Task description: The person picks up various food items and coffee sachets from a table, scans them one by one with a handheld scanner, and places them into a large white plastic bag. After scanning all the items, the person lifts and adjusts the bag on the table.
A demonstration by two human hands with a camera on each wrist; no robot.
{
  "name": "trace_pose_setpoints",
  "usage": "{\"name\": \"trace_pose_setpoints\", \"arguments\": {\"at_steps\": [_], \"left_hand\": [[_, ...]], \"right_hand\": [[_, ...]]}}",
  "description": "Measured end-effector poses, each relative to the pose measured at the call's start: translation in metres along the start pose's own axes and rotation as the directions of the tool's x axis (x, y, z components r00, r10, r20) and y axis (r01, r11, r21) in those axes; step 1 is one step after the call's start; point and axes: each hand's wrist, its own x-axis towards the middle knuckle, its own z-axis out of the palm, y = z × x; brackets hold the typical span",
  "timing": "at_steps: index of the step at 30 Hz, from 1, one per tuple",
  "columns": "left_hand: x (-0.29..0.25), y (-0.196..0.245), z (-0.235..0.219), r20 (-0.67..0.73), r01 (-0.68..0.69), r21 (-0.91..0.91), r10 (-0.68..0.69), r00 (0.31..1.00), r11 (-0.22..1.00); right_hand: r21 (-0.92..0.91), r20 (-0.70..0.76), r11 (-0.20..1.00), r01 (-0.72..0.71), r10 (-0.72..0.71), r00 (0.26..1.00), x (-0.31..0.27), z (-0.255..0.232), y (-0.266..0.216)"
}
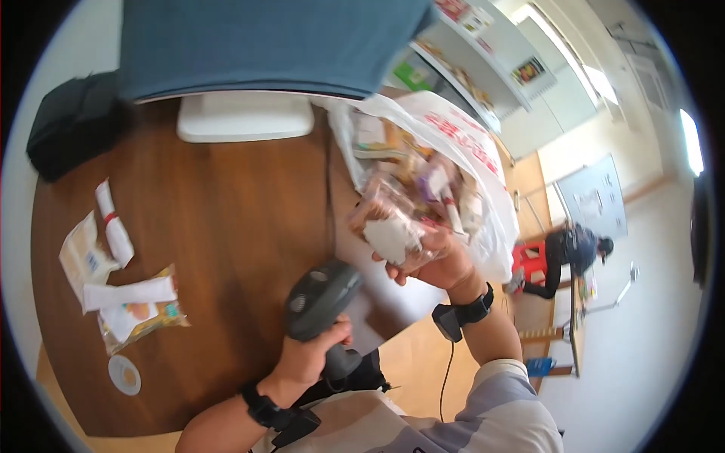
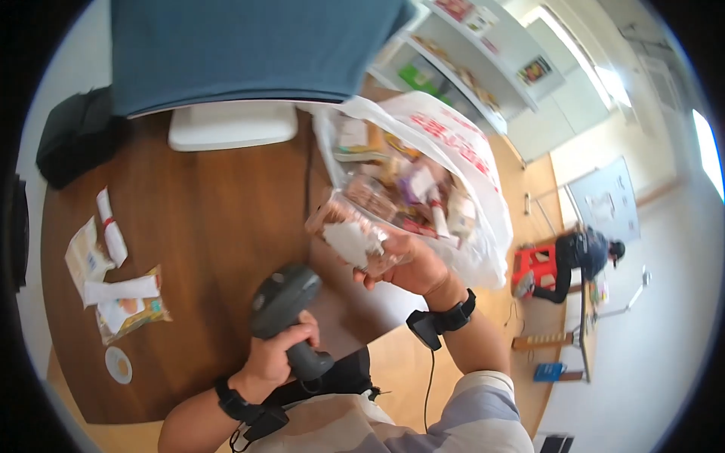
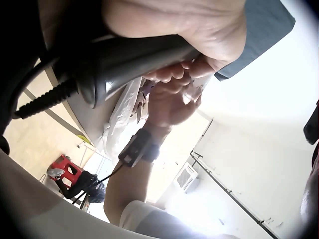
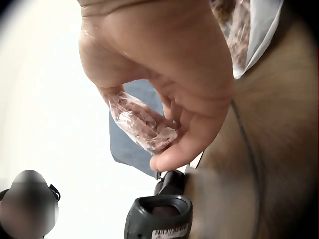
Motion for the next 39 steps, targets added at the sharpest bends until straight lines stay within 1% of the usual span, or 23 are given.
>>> {"name": "trace_pose_setpoints", "arguments": {"at_steps": [2,3,5,6,7,9,10,12,13,15,16,17,19,20,23,25,26,28,30,33,36,38,39], "left_hand": [[0.0,0.004,0.001,0.02,0.018,0.01,-0.018,1.0,1.0],[0.0,0.007,0.006,0.006,0.003,0.002,-0.004,1.0,1.0],[0.001,0.014,0.015,-0.014,0.006,0.112,-0.004,1.0,0.994],[0.001,0.014,0.015,-0.019,0.012,0.092,-0.01,1.0,0.996],[0.001,0.013,0.014,-0.028,0.015,0.071,-0.013,1.0,0.997],[0.001,0.014,0.016,-0.027,0.015,0.08,-0.012,1.0,0.997],[0.001,0.014,0.017,-0.031,0.012,0.081,-0.009,0.999,0.997],[0.001,0.013,0.016,-0.019,-0.001,0.084,0.002,1.0,0.996],[0.002,0.013,0.014,-0.008,-0.01,0.085,0.01,1.0,0.996],[0.002,0.01,0.01,0.027,0.014,0.061,-0.016,1.0,0.998],[0.001,0.008,0.006,0.063,0.044,0.036,-0.046,0.997,0.998],[0.001,0.004,0.002,0.067,0.045,0.038,-0.047,0.997,0.998],[-0.001,-0.002,-0.004,0.084,0.048,0.044,-0.052,0.995,0.998],[-0.002,0.001,-0.004,0.145,0.032,0.027,-0.036,0.989,0.999],[0.004,-0.003,-0.003,0.277,0.039,-0.035,-0.028,0.96,0.999],[0.0,0.003,-0.002,0.369,0.08,0.019,-0.081,0.926,0.997],[-0.001,0.004,-0.003,0.353,0.065,0.018,-0.067,0.933,0.998],[0.001,0.001,-0.006,0.555,0.071,0.172,-0.156,0.817,0.983],[0.0,0.006,-0.007,0.586,0.086,0.232,-0.21,0.783,0.969],[-0.002,0.018,-0.006,0.599,0.139,0.293,-0.295,0.744,0.946],[-0.002,0.02,-0.007,0.6,0.146,0.288,-0.297,0.743,0.946],[-0.004,0.024,-0.007,0.59,0.144,0.258,-0.274,0.759,0.955],[-0.004,0.023,-0.008,0.592,0.144,0.252,-0.271,0.759,0.957]], "right_hand": [[-0.257,-0.1,0.965,0.047,-0.075,0.992,-0.028,0.004,0.005],[-0.254,-0.123,0.965,0.064,-0.098,0.988,-0.04,0.002,0.006],[-0.717,-0.358,0.696,-0.03,-0.331,0.873,-0.055,-0.004,0.006],[-0.843,-0.312,0.537,0.011,-0.506,0.805,-0.06,-0.027,0.009],[-0.843,-0.313,0.538,0.014,-0.512,0.8,-0.066,-0.03,0.003],[-0.899,-0.43,0.287,-0.331,-0.718,0.547,-0.074,-0.036,-0.012],[-0.901,-0.427,0.286,-0.326,-0.72,0.547,-0.074,-0.042,-0.018],[-0.89,-0.238,0.008,-0.455,-0.86,0.451,-0.069,-0.06,-0.026],[-0.897,-0.229,0.003,-0.443,-0.859,0.458,-0.065,-0.071,-0.029],[-0.788,0.017,-0.318,-0.527,-0.867,0.498,-0.047,-0.1,-0.032],[-0.735,-0.039,-0.351,-0.581,-0.832,0.553,-0.039,-0.114,-0.031],[-0.669,0.034,-0.44,-0.599,-0.823,0.567,-0.032,-0.124,-0.027],[-0.649,0.043,-0.524,-0.551,-0.749,0.662,-0.016,-0.084,-0.035],[-0.747,0.159,-0.556,-0.363,-0.681,0.715,-0.008,-0.057,-0.041],[-0.793,0.293,-0.591,-0.146,-0.582,0.758,0.035,0.015,-0.046],[-0.954,0.218,-0.286,0.086,-0.472,0.854,0.07,0.054,-0.04],[-0.947,0.302,-0.237,0.219,-0.409,0.861,0.093,0.078,-0.037],[-0.848,0.521,-0.278,0.451,-0.289,0.803,0.135,0.121,-0.023],[-0.746,0.659,-0.252,0.617,-0.145,0.738,0.175,0.156,-0.003],[-0.671,0.727,-0.241,0.701,-0.03,0.686,0.234,0.192,0.033],[-0.582,0.767,-0.391,0.713,0.026,0.641,0.269,0.206,0.06],[-0.448,0.828,-0.574,0.686,0.023,0.56,0.276,0.21,0.066],[-0.449,0.826,-0.572,0.687,0.028,0.563,0.275,0.207,0.065]]}}
